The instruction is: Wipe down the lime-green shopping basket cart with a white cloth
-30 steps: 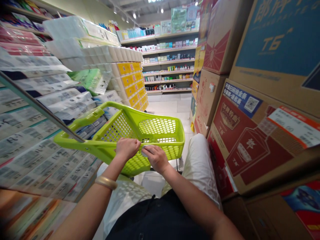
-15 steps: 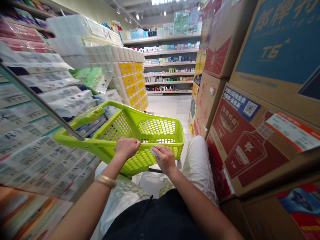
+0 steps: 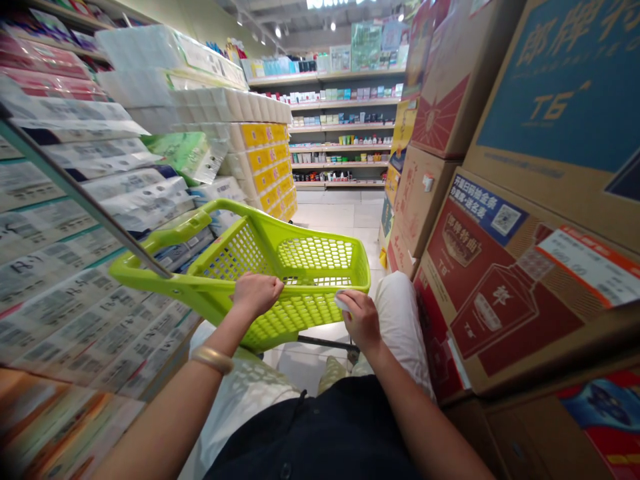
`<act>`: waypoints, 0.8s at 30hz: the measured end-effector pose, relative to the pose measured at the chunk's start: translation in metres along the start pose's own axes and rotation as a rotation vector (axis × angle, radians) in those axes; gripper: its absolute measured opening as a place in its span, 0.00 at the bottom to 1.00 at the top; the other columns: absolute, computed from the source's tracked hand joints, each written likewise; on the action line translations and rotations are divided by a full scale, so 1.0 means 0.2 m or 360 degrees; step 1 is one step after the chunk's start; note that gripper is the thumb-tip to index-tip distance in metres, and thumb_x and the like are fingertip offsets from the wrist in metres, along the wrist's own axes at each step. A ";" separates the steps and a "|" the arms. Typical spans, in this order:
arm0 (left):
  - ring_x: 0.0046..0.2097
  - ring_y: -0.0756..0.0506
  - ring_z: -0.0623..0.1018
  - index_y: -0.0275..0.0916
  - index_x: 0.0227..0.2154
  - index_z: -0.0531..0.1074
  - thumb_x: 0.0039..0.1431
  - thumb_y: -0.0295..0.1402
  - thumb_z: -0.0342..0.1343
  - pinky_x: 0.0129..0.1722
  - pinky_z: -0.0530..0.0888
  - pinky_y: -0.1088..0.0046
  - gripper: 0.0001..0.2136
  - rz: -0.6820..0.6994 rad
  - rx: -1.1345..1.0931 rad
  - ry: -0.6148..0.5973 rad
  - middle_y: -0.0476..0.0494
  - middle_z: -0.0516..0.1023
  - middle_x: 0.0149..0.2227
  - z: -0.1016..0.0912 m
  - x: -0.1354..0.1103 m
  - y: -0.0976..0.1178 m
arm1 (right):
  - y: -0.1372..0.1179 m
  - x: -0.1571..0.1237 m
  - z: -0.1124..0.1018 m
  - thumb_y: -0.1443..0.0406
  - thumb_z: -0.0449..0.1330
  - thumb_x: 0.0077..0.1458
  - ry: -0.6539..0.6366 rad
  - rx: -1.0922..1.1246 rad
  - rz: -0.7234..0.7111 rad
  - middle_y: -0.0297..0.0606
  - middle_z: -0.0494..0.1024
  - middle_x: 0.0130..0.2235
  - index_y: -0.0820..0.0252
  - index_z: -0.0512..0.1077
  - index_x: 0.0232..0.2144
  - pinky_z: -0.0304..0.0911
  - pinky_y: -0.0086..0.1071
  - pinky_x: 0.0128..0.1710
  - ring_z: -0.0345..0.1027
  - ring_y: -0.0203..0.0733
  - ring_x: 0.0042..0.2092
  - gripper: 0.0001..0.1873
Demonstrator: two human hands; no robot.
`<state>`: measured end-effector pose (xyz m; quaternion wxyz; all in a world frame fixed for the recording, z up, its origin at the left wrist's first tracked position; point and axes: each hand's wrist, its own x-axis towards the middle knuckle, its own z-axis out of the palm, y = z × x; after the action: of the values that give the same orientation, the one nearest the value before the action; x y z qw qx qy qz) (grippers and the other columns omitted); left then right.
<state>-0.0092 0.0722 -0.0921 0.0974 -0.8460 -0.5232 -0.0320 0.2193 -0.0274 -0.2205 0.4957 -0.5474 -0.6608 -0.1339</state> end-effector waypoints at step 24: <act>0.39 0.39 0.81 0.40 0.31 0.82 0.63 0.38 0.37 0.40 0.66 0.62 0.25 0.0030 0.0054 0.0021 0.35 0.83 0.34 0.01 0.00 0.00 | 0.06 -0.03 -0.04 0.75 0.54 0.53 0.0084 -0.0050 0.0136 0.42 0.77 0.44 0.57 0.75 0.42 0.67 0.44 0.52 0.69 0.46 0.48 0.17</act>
<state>-0.0091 0.0733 -0.0941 0.1155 -0.8489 -0.5151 -0.0276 0.2334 -0.0333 -0.2258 0.5095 -0.5792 -0.6213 -0.1374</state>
